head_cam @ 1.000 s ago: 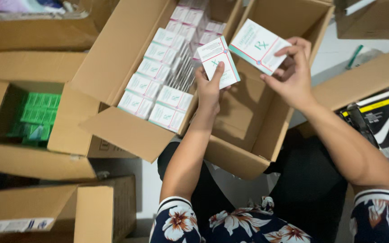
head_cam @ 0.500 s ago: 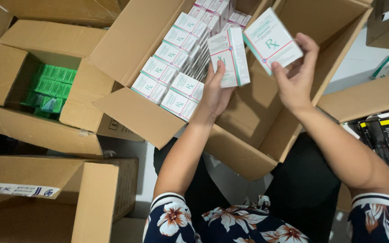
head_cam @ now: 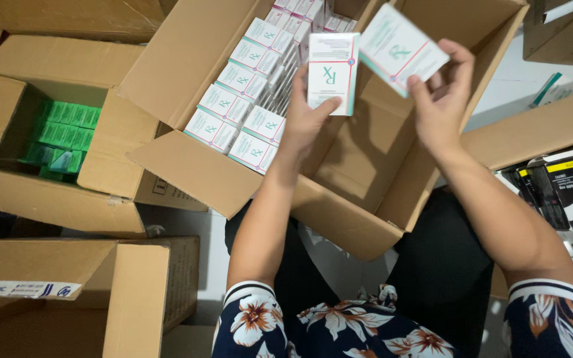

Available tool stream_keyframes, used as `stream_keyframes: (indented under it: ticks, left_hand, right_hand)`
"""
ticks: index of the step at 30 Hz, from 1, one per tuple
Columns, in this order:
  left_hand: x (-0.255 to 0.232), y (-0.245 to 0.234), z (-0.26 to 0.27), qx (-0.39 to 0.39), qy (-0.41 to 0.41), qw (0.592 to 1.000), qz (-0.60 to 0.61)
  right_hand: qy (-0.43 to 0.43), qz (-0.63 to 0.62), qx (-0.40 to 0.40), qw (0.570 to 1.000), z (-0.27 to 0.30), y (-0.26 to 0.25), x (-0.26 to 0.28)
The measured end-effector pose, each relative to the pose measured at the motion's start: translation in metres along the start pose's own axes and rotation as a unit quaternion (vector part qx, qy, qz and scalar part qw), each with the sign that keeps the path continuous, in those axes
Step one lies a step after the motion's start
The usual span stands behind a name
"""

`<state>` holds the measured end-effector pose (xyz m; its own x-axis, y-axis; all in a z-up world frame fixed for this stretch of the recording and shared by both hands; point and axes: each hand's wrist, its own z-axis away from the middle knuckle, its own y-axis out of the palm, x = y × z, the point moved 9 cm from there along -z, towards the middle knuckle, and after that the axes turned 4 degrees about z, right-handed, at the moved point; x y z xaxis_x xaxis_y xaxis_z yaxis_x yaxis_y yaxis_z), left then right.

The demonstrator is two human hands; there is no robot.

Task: The person picks up small white boxes from a large cardboard box and places them into another cardboard box. The person repeatedly transfers the boxes between the two containers, arranging them in rows.

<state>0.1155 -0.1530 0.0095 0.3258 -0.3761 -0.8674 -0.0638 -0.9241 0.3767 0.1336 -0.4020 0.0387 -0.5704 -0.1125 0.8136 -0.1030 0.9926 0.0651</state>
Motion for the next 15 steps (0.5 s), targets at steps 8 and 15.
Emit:
stream_keyframes:
  ticks: [8, 15]
  left_hand:
    - [-0.041, -0.033, -0.005, -0.145, 0.011, 0.989, 0.016]
    - [0.009, -0.021, -0.019, -0.116, 0.008, 0.977, 0.178]
  right_hand:
    - [0.02, -0.017, -0.013, 1.0, -0.004, -0.018, -0.009]
    - [0.073, -0.042, 0.041, 0.996, 0.002, 0.014, -0.003]
